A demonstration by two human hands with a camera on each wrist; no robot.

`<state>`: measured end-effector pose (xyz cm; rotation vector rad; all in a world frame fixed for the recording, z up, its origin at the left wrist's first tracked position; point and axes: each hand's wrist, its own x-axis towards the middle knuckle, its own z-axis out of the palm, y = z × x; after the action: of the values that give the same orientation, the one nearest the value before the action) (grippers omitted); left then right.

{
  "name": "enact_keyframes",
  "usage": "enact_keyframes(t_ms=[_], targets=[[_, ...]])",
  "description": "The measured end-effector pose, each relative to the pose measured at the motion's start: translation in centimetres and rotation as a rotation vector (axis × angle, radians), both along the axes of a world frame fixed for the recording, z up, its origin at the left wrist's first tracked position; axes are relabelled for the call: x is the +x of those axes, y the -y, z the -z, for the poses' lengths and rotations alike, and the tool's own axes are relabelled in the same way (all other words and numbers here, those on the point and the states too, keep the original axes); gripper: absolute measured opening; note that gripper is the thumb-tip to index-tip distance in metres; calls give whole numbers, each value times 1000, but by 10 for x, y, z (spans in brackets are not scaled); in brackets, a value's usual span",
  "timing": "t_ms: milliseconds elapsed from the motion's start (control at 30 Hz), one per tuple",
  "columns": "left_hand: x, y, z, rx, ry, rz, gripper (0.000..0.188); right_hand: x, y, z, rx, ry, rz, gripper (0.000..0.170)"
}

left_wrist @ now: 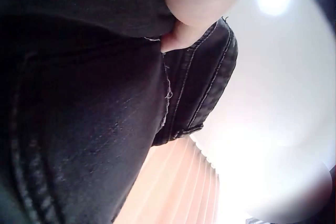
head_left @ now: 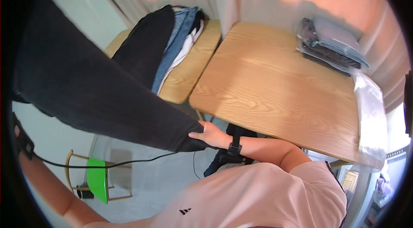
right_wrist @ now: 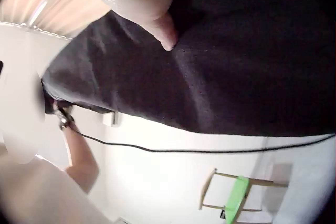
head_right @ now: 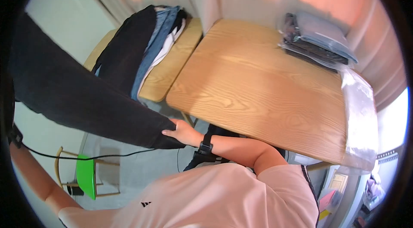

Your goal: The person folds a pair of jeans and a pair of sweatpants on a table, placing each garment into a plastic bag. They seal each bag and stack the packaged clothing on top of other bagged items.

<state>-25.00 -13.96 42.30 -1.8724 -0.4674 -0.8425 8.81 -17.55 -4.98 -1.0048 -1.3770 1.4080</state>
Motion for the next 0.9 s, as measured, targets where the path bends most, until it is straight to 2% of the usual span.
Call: enact_keyframes(t_ms=[67, 100, 133, 200, 233, 267, 300, 333, 400, 433, 467, 500, 533, 600, 667, 700, 733, 800, 867, 900], targets=[[5, -6, -19, -892, 1222, 927, 55, 27, 11, -21, 56, 51, 82, 46], [-6, -12, -24, -735, 1213, 856, 50, 46, 19, -36, 92, 55, 122, 45], [-48, -27, -46, -778, 1424, 881, 49, 71, 31, -56, 129, 59, 159, 45], [-129, -56, -90, -790, 1880, 991, 46, 123, 64, -110, 167, 388, 329, 41], [-10, -43, -5, -667, 1356, 809, 44, 146, 83, -130, 232, 410, 434, 39], [-53, -69, 18, -420, 824, 199, 50, 164, 107, -146, 280, 429, 539, 36], [-64, -102, 29, -434, 821, 219, 50, 183, 124, -162, 234, 411, 600, 35], [-66, -137, 36, -799, 1091, 425, 47, 201, 139, -178, 190, 393, 663, 35], [-38, -205, 72, -1614, 1570, 860, 42, 235, 168, -225, 245, 695, 736, 32], [6, -198, 98, -1563, 1643, 806, 45, 249, 171, -229, 233, 711, 759, 32], [24, -214, 124, -1592, 1636, 820, 45, 262, 172, -229, 227, 837, 724, 29], [43, -229, 150, -1755, 1588, 852, 44, 276, 173, -227, 216, 959, 685, 26], [62, -243, 176, -1916, 1528, 877, 44, 289, 174, -223, 197, 966, 704, 26], [103, -266, 223, -2048, 1519, 782, 44, 325, 169, -207, 9, 1086, 740, 21], [121, -306, 278, -2013, 1594, 676, 49, 397, 179, -149, 199, 1015, 949, 16], [133, -309, 299, -2036, 1570, 663, 49, 411, 189, -136, 144, 1117, 1019, 13], [147, -303, 320, -2035, 1567, 555, 47, 419, 200, -124, 122, 1110, 1030, 13], [157, -290, 356, -2017, 1559, 338, 42, 424, 217, -102, -295, 712, 1016, 14], [139, -303, 381, -1996, 1330, -47, 43, 413, 226, -82, -344, 730, 1010, 19], [133, -308, 399, -1978, 1443, -1, 42, 410, 227, -68, -460, 786, 1024, 23]])
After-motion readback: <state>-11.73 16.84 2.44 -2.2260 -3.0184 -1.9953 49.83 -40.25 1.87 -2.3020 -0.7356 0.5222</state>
